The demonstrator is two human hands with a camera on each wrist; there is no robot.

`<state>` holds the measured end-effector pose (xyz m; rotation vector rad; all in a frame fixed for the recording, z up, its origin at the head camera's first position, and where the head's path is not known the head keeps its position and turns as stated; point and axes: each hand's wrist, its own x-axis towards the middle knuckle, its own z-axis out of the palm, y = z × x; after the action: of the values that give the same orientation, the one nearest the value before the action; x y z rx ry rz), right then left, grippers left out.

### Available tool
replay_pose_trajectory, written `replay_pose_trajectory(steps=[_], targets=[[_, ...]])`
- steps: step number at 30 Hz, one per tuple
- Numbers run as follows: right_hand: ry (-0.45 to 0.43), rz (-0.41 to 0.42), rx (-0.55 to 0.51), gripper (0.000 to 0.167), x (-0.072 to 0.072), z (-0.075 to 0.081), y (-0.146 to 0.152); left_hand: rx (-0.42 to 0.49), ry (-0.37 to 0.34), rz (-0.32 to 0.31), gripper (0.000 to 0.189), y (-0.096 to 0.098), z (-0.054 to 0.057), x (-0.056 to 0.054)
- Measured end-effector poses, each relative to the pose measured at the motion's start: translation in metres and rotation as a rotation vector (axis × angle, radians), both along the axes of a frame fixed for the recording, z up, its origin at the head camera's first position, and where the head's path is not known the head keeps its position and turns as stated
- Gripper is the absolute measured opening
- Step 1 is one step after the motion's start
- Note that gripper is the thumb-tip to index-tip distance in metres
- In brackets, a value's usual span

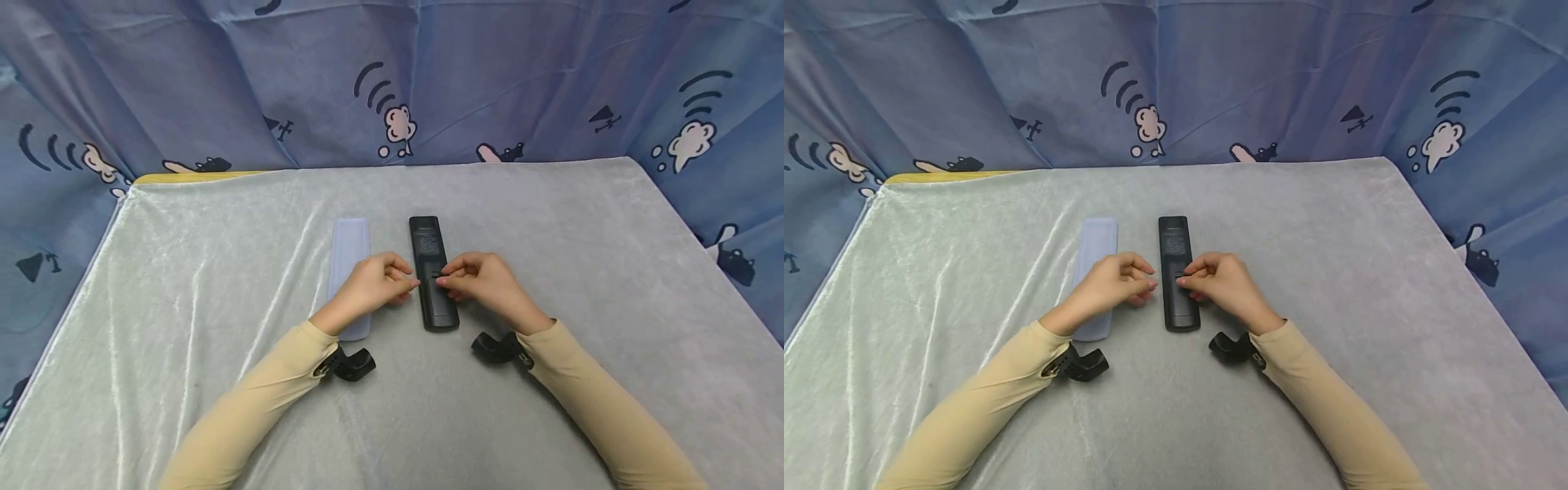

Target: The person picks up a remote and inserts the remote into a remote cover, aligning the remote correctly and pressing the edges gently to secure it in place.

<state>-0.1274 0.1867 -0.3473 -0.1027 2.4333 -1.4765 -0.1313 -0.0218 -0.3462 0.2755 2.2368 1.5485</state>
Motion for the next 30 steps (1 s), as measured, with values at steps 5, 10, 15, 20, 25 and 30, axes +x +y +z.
replay_pose_trajectory(steps=[5, 10, 15, 20, 25, 30], targets=[[-0.009, 0.064, -0.038, 0.022, -0.001, 0.005, -0.021, 0.077, -0.029, 0.073, 0.018, -0.026, 0.005, -0.004], [-0.009, 0.117, -0.085, 0.019, -0.001, 0.009, -0.045, 0.068, -0.05, 0.113, 0.014, -0.054, 0.008, -0.005], [-0.033, 0.143, -0.091, 0.017, -0.003, 0.007, -0.067, 0.062, -0.073, 0.11, 0.017, -0.077, 0.008, -0.009], [-0.075, 0.151, -0.084, 0.017, -0.004, 0.002, -0.082, -0.033, -0.109, 0.088, 0.017, -0.092, 0.005, -0.014], [-0.105, 0.155, -0.088, 0.016, -0.001, -0.006, -0.09, -0.152, -0.196, 0.031, 0.016, -0.105, 0.003, -0.015], [-0.135, 0.147, -0.093, 0.016, 0.001, -0.009, -0.093, -0.177, -0.239, 0.0, 0.017, -0.107, -0.001, -0.014]])
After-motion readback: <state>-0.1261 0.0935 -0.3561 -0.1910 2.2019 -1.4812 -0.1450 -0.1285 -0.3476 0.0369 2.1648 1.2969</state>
